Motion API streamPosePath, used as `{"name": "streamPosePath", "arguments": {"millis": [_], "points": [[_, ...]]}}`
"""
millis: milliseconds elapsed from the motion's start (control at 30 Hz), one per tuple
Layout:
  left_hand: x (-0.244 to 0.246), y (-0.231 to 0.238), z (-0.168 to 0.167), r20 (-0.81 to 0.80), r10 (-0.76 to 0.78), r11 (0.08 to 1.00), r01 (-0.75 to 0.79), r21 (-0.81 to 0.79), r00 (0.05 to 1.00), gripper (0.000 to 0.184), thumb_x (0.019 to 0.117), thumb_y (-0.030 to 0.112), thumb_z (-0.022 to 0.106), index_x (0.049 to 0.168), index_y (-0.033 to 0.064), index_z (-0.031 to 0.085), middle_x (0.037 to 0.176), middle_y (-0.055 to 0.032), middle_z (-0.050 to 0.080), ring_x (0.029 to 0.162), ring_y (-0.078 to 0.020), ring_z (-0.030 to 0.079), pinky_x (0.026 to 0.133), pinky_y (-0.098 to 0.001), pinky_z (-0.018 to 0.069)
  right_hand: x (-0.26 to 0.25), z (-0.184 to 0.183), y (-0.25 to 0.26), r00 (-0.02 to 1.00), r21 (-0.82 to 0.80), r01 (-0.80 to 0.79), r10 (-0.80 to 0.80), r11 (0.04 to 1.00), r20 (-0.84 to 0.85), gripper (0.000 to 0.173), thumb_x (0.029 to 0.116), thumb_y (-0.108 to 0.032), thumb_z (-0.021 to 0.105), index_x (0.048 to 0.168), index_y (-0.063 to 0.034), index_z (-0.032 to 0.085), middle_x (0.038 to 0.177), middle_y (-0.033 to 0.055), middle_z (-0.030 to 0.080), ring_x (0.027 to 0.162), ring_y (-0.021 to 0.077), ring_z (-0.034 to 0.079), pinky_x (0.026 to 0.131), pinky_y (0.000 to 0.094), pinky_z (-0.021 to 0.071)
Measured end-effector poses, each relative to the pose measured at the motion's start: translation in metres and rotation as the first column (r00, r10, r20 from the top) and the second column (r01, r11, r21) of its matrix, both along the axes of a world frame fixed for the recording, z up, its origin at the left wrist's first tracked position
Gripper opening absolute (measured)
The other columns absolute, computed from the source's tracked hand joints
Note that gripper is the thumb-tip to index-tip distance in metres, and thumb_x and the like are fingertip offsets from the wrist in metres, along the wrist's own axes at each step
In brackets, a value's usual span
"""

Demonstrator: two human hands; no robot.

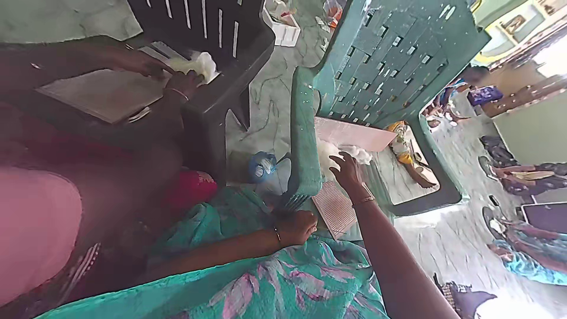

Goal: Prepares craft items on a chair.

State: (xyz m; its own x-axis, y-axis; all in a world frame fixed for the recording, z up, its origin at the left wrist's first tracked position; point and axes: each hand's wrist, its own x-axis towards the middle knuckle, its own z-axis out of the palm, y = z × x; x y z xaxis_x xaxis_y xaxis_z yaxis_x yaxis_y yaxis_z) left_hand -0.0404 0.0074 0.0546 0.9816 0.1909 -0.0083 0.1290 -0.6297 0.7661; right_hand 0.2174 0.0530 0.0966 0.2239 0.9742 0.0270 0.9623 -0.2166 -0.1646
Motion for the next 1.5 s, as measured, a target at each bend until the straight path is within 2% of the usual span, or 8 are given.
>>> {"name": "streamPosePath", "arguments": {"millis": [167, 333, 500, 667, 967, 1167, 1300, 1500], "points": [[0.0, 0.002, -0.002, 0.026, -0.038, 0.999, 0.038, -0.008, 0.999, 0.031, 0.1079, 0.013, 0.046, 0.11, -0.0128, 0.063, 0.107, -0.0291, 0.064, 0.108, -0.043, 0.064, 0.098, -0.0509, 0.0498, 0.0, -0.003, 0.006, 0.999, 0.037, 0.038, -0.037, 0.999, -0.035, 0.015, 0.0954, -0.014, 0.07, 0.106, -0.0062, 0.077, 0.128, 0.0206, 0.065, 0.126, 0.0422, 0.056, 0.105, 0.0614, 0.0444], [0.002, -0.001, -0.001, 0.017, -0.009, 1.0, 0.009, -0.01, 1.0, 0.031, 0.1073, 0.012, 0.047, 0.111, -0.0151, 0.063, 0.108, -0.0319, 0.064, 0.109, -0.0465, 0.063, 0.099, -0.0532, 0.0487, -0.009, 0.029, -0.026, 0.954, 0.105, 0.142, -0.108, 0.984, -0.279, 0.021, 0.1002, -0.015, 0.066, 0.111, 0.0017, 0.073, 0.125, 0.0231, 0.066, 0.125, 0.0386, 0.059, 0.106, 0.0553, 0.045], [0.002, -0.009, -0.012, 0.12, 0.089, 0.995, -0.093, 0.027, 0.989, 0.03, 0.1055, 0.012, 0.049, 0.11, -0.0134, 0.065, 0.108, -0.0305, 0.066, 0.109, -0.0438, 0.065, 0.101, -0.0495, 0.0493, -0.016, 0.047, -0.067, 0.74, 0.03, 0.359, -0.265, 0.933, -0.619, 0.028, 0.106, -0.018, 0.057, 0.123, 0.0029, 0.065, 0.117, 0.0192, 0.068, 0.102, 0.0256, 0.067, 0.092, 0.0447, 0.0543], [-0.003, -0.013, -0.014, 0.176, 0.169, 0.985, -0.171, -0.004, 0.97, 0.032, 0.1069, 0.016, 0.046, 0.111, -0.0091, 0.066, 0.109, -0.026, 0.067, 0.11, -0.0378, 0.065, 0.102, -0.0459, 0.05, -0.023, 0.056, -0.1, 0.442, 0.04, 0.454, -0.186, 0.89, -0.878, 0.022, 0.105, -0.006, 0.053, 0.124, 0.0031, 0.061, 0.118, 0.0122, 0.067, 0.097, 0.016, 0.065, 0.088, 0.0359, 0.0548], [-0.006, -0.017, -0.011, 0.156, 0.38, 0.916, -0.347, -0.203, 0.912, 0.037, 0.1096, 0.024, 0.04, 0.121, -0.0061, 0.06, 0.104, -0.0184, 0.066, 0.093, -0.022, 0.065, 0.088, -0.0367, 0.0533, -0.031, 0.055, -0.138, 0.396, 0.076, 0.407, -0.101, 0.91, -0.912, 0.01, 0.1002, -0.005, 0.063, 0.107, 0.0005, 0.067, 0.089, 0.0038, 0.069, 0.077, 0.0094, 0.064, 0.075, 0.0282, 0.0555], [0.007, -0.023, 0.026, 0.16, 0.554, 0.772, -0.432, -0.466, 0.817, 0.042, 0.1037, 0.024, 0.057, 0.129, -0.0088, 0.057, 0.117, -0.0181, 0.065, 0.101, -0.0164, 0.064, 0.09, -0.0318, 0.0531, -0.043, 0.046, -0.155, 0.448, 0.055, 0.095, 0.007, 0.994, -0.894, 0.012, 0.0957, 0.003, 0.062, 0.105, 0.0004, 0.069, 0.091, 0.0014, 0.07, 0.082, 0.0053, 0.064, 0.08, 0.0254, 0.0554], [0.02, -0.022, 0.054, 0.05, 0.542, 0.677, -0.401, -0.617, 0.839, 0.022, 0.1048, 0.017, 0.056, 0.116, -0.0017, 0.062, 0.087, -0.0002, 0.058, 0.069, -0.0023, 0.049, 0.066, -0.0196, 0.0435, -0.046, 0.044, -0.154, 0.475, 0.028, 0.012, 0.019, 1.0, -0.88, 0.017, 0.091, 0.002, 0.07, 0.106, -0.0006, 0.064, 0.089, 0.0014, 0.068, 0.081, 0.0059, 0.064, 0.078, 0.0265, 0.0548], [0.036, -0.021, 0.049, -0.036, 0.565, 0.594, -0.437, -0.675, 0.824, 0.01, 0.1023, 0.009, 0.061, 0.097, 0.0008, 0.064, 0.074, 0.0027, 0.057, 0.061, -0.0022, 0.049, 0.059, -0.018, 0.0425, -0.04, 0.021, -0.154, 0.347, 0.066, 0.217, -0.013, 0.974, -0.938, 0.017, 0.1057, -0.01, 0.053, 0.118, -0.0024, 0.061, 0.093, 0.0033, 0.07, 0.079, 0.0086, 0.065, 0.073, 0.0275, 0.0544]]}}
